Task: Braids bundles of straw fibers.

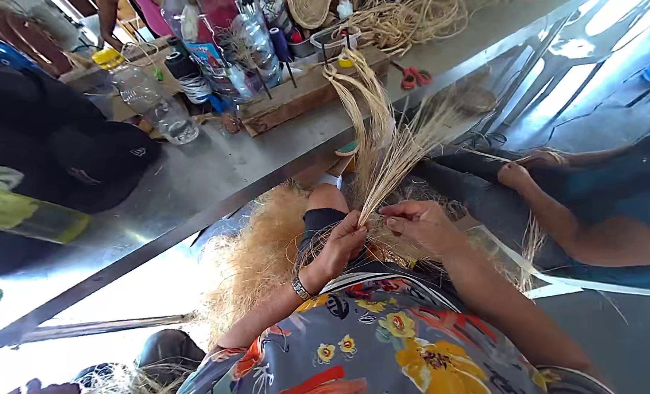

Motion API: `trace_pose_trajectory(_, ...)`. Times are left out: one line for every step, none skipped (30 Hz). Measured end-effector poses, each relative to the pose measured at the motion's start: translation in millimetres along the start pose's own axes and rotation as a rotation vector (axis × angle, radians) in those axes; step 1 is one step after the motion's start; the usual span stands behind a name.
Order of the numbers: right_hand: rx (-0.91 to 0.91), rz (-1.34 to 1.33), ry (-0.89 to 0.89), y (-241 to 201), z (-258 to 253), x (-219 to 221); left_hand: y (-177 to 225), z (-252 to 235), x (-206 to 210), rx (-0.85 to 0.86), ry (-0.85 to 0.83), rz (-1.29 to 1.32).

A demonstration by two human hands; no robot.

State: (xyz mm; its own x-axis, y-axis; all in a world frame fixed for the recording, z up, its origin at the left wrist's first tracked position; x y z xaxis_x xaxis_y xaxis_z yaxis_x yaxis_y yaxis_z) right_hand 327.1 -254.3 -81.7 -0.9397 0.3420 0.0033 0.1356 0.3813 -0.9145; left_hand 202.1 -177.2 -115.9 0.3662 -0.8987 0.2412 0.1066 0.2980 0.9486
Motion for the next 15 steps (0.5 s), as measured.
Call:
trace_pose_trajectory(-0.001,-0.058,0.031,-0.8,-2.6,4.0,0.4,-0.7,2.1,0.009,0.002,-0.030)
trace_pose_trajectory(-0.010,-0.091,0.045,-0.8,-4.3,7.7,0.6,-1.4,3.8,0.016,0.006,-0.061)
trace_pose_trajectory(-0.022,-0.114,0.058,-0.5,-4.8,11.6,0.6,-1.6,5.2,0.022,0.010,-0.095)
trace_pose_trajectory(-0.033,-0.131,0.075,0.2,-4.5,15.1,0.6,-1.4,6.2,0.025,0.016,-0.122)
trace_pose_trajectory(-0.047,-0.143,0.092,0.5,-3.8,17.8,0.3,-1.4,6.8,0.027,0.019,-0.133)
trace_pose_trajectory(-0.061,-0.150,0.112,1.0,-2.9,19.1,0.1,-1.3,7.0,0.032,0.016,-0.135)
trace_pose_trajectory(-0.078,-0.148,0.134,1.2,-1.9,18.5,0.3,-1.0,7.2,0.040,0.012,-0.129)
trace_pose_trajectory(-0.099,-0.150,0.164,0.4,-0.9,15.5,0.5,-0.4,7.1,0.045,0.014,-0.124)
trace_pose_trajectory(-0.120,-0.143,0.205,-1.5,-0.2,9.0,0.9,0.1,6.4,0.050,0.021,-0.117)
trace_pose_trajectory(-0.139,-0.124,0.258,-4.6,-0.7,-0.9,1.7,0.5,5.5,0.056,0.029,-0.110)
trace_pose_trajectory(-0.148,-0.117,0.321,-7.4,-1.9,-12.1,1.8,0.9,4.5,0.058,0.036,-0.104)
trace_pose_trajectory(-0.136,-0.115,0.358,-9.1,-3.0,-21.6,1.0,1.0,3.5,0.060,0.041,-0.097)
trace_pose_trajectory(-0.090,-0.105,0.346,-8.6,-3.5,-26.9,-0.8,0.5,2.5,0.061,0.043,-0.092)
trace_pose_trajectory(-0.017,-0.087,0.292,-6.0,-2.6,-26.9,-1.7,0.2,2.4,0.064,0.043,-0.098)
trace_pose_trajectory(0.055,-0.064,0.210,-1.6,-0.3,-21.2,-1.7,-0.1,3.1,0.067,0.047,-0.123)
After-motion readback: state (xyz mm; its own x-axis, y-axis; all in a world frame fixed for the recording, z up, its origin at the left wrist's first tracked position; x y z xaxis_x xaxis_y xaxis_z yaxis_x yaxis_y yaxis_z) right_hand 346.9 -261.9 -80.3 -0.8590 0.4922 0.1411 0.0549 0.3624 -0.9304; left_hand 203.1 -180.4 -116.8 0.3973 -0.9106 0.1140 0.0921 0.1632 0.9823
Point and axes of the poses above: each hand's wrist, its own z-axis away from the middle knuckle, its own x-axis out of the palm, y = z × x, the point moved 9 cm from there along -z, towards the middle knuckle, and after that the axes turned 15 degrees about -x, right-handed, at the moved point
